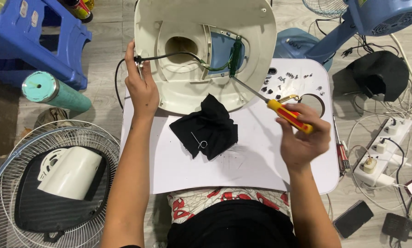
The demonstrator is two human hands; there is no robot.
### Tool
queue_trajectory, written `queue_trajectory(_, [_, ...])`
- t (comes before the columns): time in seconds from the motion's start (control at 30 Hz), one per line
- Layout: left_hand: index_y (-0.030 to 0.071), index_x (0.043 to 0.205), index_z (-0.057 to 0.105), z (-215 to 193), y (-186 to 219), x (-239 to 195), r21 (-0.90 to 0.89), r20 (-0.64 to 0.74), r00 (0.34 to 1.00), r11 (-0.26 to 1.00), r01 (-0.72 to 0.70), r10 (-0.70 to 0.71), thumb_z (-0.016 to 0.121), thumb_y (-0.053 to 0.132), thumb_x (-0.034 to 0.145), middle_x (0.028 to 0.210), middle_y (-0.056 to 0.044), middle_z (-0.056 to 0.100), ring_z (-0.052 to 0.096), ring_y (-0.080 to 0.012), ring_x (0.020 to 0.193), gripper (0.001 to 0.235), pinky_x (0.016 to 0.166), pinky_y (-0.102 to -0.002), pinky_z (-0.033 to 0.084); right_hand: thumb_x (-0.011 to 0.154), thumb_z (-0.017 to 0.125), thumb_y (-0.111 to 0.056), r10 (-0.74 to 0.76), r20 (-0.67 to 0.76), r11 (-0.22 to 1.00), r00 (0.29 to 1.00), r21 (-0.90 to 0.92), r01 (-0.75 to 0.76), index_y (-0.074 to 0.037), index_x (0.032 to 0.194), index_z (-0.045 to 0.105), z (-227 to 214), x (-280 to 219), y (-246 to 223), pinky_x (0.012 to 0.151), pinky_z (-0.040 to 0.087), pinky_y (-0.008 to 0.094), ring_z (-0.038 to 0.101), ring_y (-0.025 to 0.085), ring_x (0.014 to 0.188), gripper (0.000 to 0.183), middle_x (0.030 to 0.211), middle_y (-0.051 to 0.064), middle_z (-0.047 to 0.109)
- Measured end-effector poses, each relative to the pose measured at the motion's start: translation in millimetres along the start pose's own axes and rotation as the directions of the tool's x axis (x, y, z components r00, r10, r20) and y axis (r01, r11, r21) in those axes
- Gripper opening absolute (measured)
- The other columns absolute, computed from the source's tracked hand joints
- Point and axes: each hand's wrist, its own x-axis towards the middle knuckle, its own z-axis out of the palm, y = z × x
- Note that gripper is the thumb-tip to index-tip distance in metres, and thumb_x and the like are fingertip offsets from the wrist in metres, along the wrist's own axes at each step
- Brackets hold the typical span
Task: The person assembles a small electronic component with blue and green parts using a black cloth for grip. They then place the component into a white plastic housing and use a screwdriver to secure it.
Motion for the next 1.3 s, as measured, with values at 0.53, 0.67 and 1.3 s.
queue_trajectory(0.53, [0.007, 0.155, 0.025, 5.1, 12.5, -4.7, 0.008, -0.006, 1.0, 1.0, 0.018, -0.018, 0.039, 0.016, 0.119, 0.154, -0.024, 0.049, 0.061, -0.0411, 0.135, 0.039, 0.114, -0.047, 0.047, 0.079, 0.083, 0.002, 0.569, 0.172, 0.735, 0.804, -0.546, -0.403, 0.003, 0.096, 0.07, -46.5, -38.2, -28.8, 0.075, 0.059, 0.028, 0.066, 0.019, 0.083, 0.022, 0.109, 0.013, 0.067])
queue_trajectory(0.67, [0.008, 0.155, 0.025, 6.0, 12.4, -4.9, 0.016, -0.013, 0.999, 0.999, 0.039, -0.039, 0.04, 0.01, 0.117, 0.155, -0.024, 0.048, 0.059, -0.041, 0.138, 0.041, 0.115, -0.046, 0.046, 0.081, 0.081, -0.004, 0.588, 0.272, 0.721, 0.762, -0.603, -0.341, 0.0, 0.108, 0.074, -40.6, -20.6, -41.7, 0.081, 0.059, 0.031, 0.066, 0.023, 0.093, 0.027, 0.119, 0.014, 0.062])
queue_trajectory(1.3, [0.014, 0.159, 0.019, 6.4, -1.0, -7.8, 0.021, 0.02, 0.999, 0.999, 0.027, -0.028, 0.037, 0.025, 0.123, 0.159, -0.026, 0.046, 0.061, -0.042, 0.14, 0.042, 0.12, -0.049, 0.045, 0.079, 0.071, -0.029, 0.273, 0.643, 0.941, 0.716, -0.333, -0.06, -0.03, 0.082, 0.08, -70.5, 20.5, -193.8, 0.049, 0.056, 0.02, 0.068, 0.004, 0.052, 0.01, 0.092, -0.008, 0.08])
